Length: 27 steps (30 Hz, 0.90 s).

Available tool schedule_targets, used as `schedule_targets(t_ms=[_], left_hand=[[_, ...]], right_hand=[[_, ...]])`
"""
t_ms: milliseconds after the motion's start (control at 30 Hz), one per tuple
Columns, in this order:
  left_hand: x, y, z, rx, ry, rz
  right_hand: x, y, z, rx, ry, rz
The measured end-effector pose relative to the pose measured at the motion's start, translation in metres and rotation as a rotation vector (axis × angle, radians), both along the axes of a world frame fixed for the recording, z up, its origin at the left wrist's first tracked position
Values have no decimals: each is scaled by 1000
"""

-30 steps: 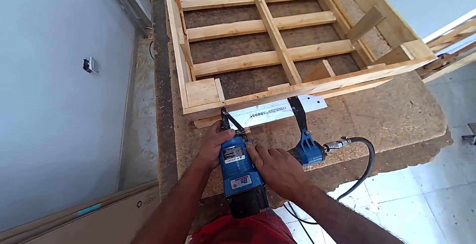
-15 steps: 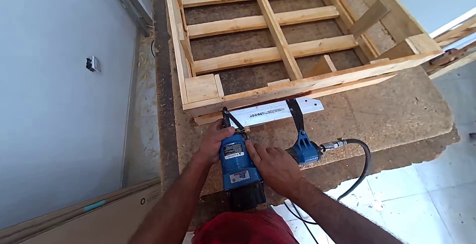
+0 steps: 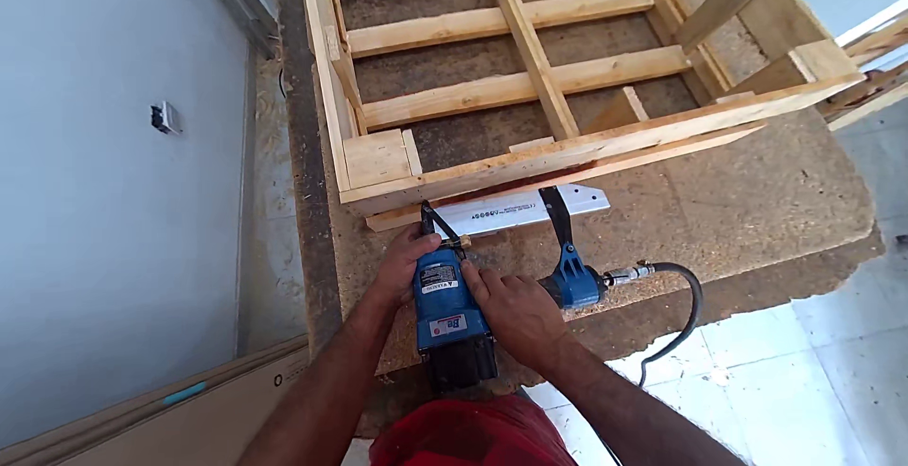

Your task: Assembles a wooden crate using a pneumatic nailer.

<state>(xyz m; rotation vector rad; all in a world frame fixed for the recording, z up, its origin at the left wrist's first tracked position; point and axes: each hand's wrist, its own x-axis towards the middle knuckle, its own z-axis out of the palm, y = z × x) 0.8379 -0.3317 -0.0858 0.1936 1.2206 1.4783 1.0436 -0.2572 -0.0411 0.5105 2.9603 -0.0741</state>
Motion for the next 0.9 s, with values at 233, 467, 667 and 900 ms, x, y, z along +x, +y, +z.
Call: schedule_targets(t_ms=[233, 467, 667, 900], left_hand=[[-16, 9, 78, -453, 891, -825], [-119, 126, 120, -399, 1576, -576], [-105, 148, 87, -754, 1683, -886], [-33, 113, 89, -777, 1645, -890]], right_hand=[[25, -16, -9, -331, -310, -53], [37, -33, -39, -446, -347, -173], [41, -34, -64, -551, -416, -244], [61, -29, -96, -586, -337, -232]])
